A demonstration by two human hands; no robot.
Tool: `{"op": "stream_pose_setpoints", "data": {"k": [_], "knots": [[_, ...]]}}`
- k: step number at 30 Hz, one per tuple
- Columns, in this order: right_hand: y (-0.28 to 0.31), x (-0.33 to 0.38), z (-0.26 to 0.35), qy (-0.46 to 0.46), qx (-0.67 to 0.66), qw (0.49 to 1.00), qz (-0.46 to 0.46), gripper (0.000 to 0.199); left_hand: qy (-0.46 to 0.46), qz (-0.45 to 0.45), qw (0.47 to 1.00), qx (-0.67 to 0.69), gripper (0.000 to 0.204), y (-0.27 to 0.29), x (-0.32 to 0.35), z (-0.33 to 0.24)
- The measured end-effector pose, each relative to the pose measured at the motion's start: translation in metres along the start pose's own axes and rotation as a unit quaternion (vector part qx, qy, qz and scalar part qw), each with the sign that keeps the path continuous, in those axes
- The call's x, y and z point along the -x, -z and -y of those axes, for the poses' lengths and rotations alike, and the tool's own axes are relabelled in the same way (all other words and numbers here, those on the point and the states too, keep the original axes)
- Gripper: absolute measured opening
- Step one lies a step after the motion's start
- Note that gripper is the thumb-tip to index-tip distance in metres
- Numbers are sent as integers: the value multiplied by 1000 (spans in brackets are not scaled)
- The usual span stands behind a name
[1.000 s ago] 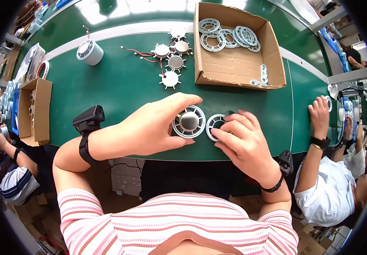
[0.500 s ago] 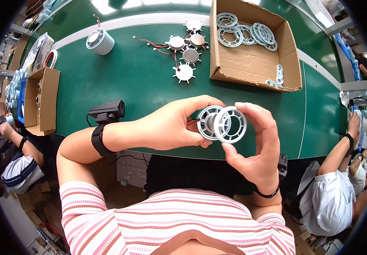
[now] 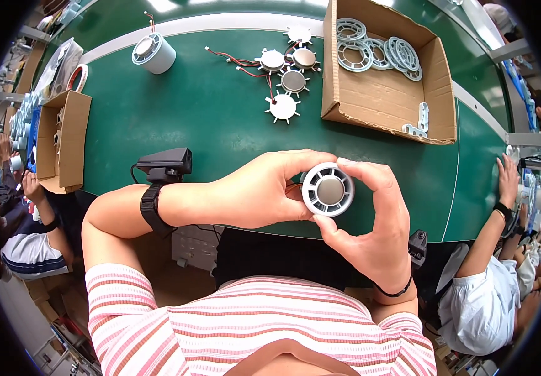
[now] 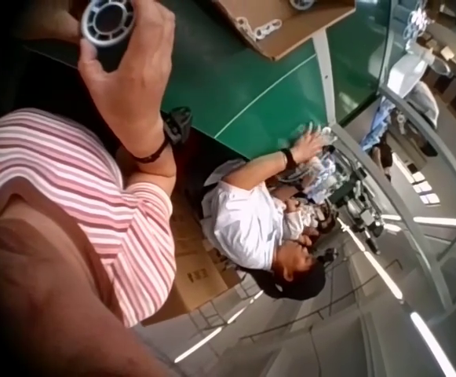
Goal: The person picks up a white plastic housing and a motor with wires, fitting the motor into the housing. They then press a white plastic ring over the top and set the completed assembly on the green table.
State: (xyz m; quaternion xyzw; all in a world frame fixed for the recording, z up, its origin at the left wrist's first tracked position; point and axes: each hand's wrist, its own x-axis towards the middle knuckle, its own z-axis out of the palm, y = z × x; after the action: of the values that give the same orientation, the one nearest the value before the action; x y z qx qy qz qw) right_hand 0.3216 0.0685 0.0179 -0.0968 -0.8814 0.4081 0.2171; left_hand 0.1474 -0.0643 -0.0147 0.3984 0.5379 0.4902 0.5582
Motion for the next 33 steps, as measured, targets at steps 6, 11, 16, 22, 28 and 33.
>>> {"op": "stream_pose_setpoints", "data": {"k": [6,11,16,22,28,33], "knots": [[3,-1,1,-5,3,1000,5,66,21,6,1000,20,67,0,1,-3],[0,1,2,2,0,1000,-9,66,36,18,999,5,68,-1,2,-9],[-2,1,3,6,17,1000,-24,66,17,-2,1000,10,63,-1,0,-5],[6,-6,-2,5,27,1000,3,67,72,67,991,95,66,13,-4,-14],[9,-6,2,53,100,994,-5,67,178,101,942,265,65,25,-9,-29],[4,-1,0,41,79,996,1,67,188,124,941,253,63,25,-11,-17]]}}
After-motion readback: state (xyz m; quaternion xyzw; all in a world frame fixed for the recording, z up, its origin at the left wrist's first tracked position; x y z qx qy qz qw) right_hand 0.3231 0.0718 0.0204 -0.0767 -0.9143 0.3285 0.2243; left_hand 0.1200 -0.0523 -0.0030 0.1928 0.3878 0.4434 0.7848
